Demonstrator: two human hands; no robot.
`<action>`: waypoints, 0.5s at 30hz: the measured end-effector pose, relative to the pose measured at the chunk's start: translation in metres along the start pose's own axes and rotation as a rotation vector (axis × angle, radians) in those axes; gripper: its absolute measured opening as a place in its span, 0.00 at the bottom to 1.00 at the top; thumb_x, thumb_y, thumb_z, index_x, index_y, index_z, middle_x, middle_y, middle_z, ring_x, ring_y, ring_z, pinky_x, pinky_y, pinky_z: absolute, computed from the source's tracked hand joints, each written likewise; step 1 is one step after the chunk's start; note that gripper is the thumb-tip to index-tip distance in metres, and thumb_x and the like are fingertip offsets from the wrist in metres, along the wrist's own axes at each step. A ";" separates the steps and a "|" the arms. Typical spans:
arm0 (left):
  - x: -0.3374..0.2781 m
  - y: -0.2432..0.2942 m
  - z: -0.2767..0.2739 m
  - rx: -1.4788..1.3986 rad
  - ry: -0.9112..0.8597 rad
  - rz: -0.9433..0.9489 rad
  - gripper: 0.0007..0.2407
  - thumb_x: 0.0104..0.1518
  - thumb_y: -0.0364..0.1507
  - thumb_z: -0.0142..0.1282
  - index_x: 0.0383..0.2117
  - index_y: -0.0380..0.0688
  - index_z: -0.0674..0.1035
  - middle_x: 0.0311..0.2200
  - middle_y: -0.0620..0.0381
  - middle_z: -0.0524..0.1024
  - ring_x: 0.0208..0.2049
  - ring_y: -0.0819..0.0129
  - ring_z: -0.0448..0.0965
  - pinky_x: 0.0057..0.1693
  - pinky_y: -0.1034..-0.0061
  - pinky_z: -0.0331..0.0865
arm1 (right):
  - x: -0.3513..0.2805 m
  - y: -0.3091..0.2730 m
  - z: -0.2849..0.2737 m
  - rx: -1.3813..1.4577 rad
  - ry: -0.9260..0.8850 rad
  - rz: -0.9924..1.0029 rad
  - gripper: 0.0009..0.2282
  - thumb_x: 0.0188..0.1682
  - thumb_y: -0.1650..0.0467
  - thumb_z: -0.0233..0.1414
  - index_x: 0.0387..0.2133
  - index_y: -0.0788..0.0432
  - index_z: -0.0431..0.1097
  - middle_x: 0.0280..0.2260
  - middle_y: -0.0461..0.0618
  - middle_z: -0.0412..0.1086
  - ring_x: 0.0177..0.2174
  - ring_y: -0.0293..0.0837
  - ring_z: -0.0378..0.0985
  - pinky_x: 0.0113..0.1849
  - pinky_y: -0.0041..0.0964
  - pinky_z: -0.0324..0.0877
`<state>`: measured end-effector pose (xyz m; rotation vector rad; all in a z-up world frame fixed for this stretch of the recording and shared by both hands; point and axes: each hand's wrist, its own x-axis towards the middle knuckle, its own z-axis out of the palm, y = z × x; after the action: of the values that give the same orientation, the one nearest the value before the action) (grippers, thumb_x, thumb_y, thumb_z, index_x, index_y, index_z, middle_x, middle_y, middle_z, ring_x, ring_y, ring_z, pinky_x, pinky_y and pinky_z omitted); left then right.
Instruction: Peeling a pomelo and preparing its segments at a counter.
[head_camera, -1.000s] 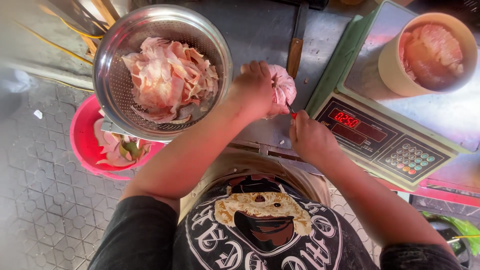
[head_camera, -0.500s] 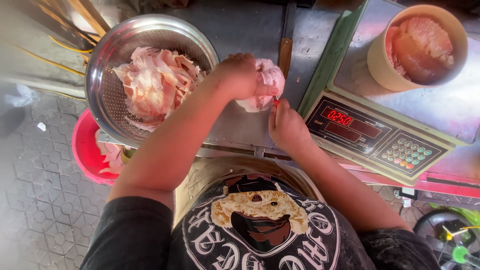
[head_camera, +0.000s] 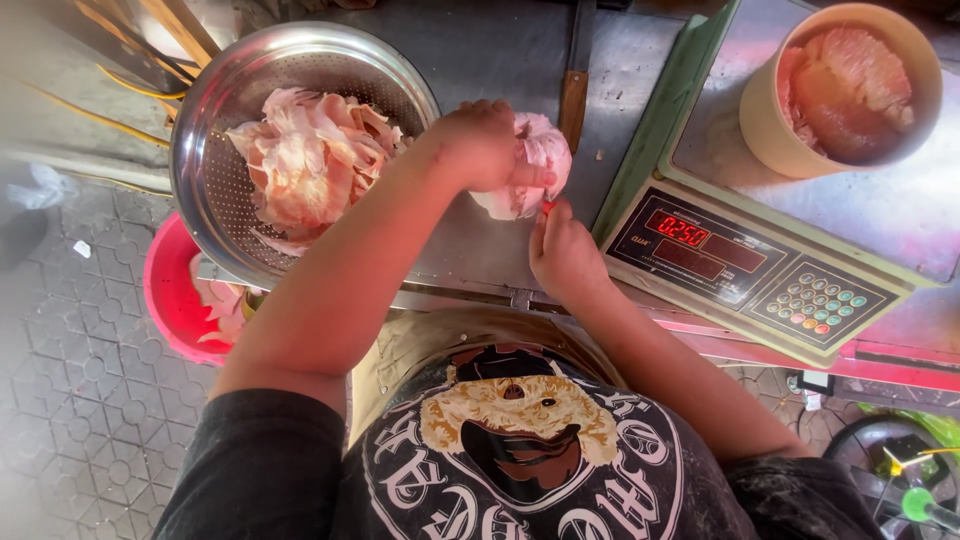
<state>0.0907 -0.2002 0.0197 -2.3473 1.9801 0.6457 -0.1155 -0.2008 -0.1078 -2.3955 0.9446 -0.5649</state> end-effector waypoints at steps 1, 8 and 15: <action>0.000 0.002 -0.003 0.002 0.003 0.002 0.44 0.46 0.64 0.57 0.50 0.27 0.76 0.55 0.36 0.71 0.59 0.43 0.69 0.62 0.60 0.64 | 0.001 -0.002 -0.004 -0.001 0.004 -0.001 0.12 0.55 0.70 0.47 0.42 0.70 0.57 0.21 0.71 0.69 0.23 0.71 0.73 0.27 0.64 0.67; 0.003 0.003 -0.016 -0.043 -0.079 -0.100 0.46 0.43 0.65 0.58 0.55 0.31 0.71 0.55 0.39 0.71 0.58 0.47 0.71 0.60 0.61 0.67 | -0.009 -0.004 -0.017 0.033 -0.060 0.013 0.09 0.56 0.70 0.47 0.38 0.68 0.58 0.22 0.71 0.70 0.25 0.70 0.75 0.27 0.63 0.69; 0.018 -0.007 -0.020 -0.037 -0.163 -0.088 0.42 0.47 0.66 0.51 0.52 0.37 0.78 0.51 0.42 0.76 0.53 0.50 0.77 0.58 0.61 0.69 | 0.006 -0.002 0.009 0.029 0.030 0.029 0.10 0.56 0.71 0.47 0.40 0.71 0.58 0.21 0.72 0.69 0.24 0.72 0.73 0.27 0.63 0.68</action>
<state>0.1053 -0.2206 0.0309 -2.3039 1.8025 0.8461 -0.1059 -0.2012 -0.1128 -2.3497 0.9762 -0.6016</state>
